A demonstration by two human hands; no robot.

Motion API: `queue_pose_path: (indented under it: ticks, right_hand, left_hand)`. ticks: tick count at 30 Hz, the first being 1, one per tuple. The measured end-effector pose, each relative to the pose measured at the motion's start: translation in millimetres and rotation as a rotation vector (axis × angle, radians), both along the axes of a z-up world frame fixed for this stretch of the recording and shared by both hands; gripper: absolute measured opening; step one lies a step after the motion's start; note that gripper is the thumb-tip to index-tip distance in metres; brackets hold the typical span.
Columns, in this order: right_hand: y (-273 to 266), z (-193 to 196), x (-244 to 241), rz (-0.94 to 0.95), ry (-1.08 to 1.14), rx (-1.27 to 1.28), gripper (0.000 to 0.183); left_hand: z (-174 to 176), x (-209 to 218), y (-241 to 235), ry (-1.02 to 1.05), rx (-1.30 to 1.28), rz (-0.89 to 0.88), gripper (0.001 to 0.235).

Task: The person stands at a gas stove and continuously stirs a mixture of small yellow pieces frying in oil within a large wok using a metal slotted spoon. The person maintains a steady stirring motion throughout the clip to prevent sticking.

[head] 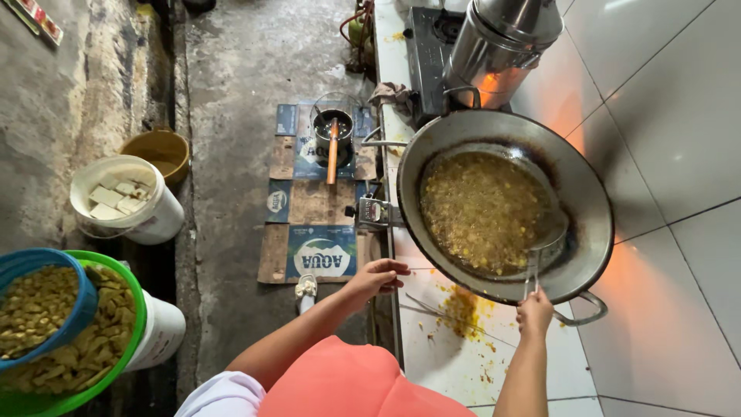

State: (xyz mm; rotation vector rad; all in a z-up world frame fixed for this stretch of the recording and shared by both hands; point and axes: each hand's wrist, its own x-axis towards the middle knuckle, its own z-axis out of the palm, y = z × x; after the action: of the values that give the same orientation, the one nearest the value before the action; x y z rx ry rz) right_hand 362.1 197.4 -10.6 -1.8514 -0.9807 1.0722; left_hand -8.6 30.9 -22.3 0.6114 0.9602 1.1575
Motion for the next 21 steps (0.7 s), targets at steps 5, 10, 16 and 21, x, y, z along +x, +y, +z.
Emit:
queue_pose_path:
  ticks: [5,10,16,21]
  right_hand:
    - [0.0,-1.3,-19.6,0.064,0.266,-0.112,0.047]
    - [-8.5,-12.2,-35.0,0.161,0.104,-0.066,0.045]
    - [-31.2,-18.0,-39.0,0.352,-0.497,0.149,0.039]
    - [-61.4,8.3,-24.2,0.447,-0.686,0.147,0.039]
  left_hand:
    - [-3.5,-7.5,-1.1,0.018,0.025,0.008,0.025]
    - [-0.2,-6.8,-5.2,0.034,0.008,0.000,0.025]
    - [5.2,4.1,-11.0,0.039,-0.036,-0.023,0.025]
    - [7.4,19.1,-9.0,0.037,-0.011,-0.054,0.026]
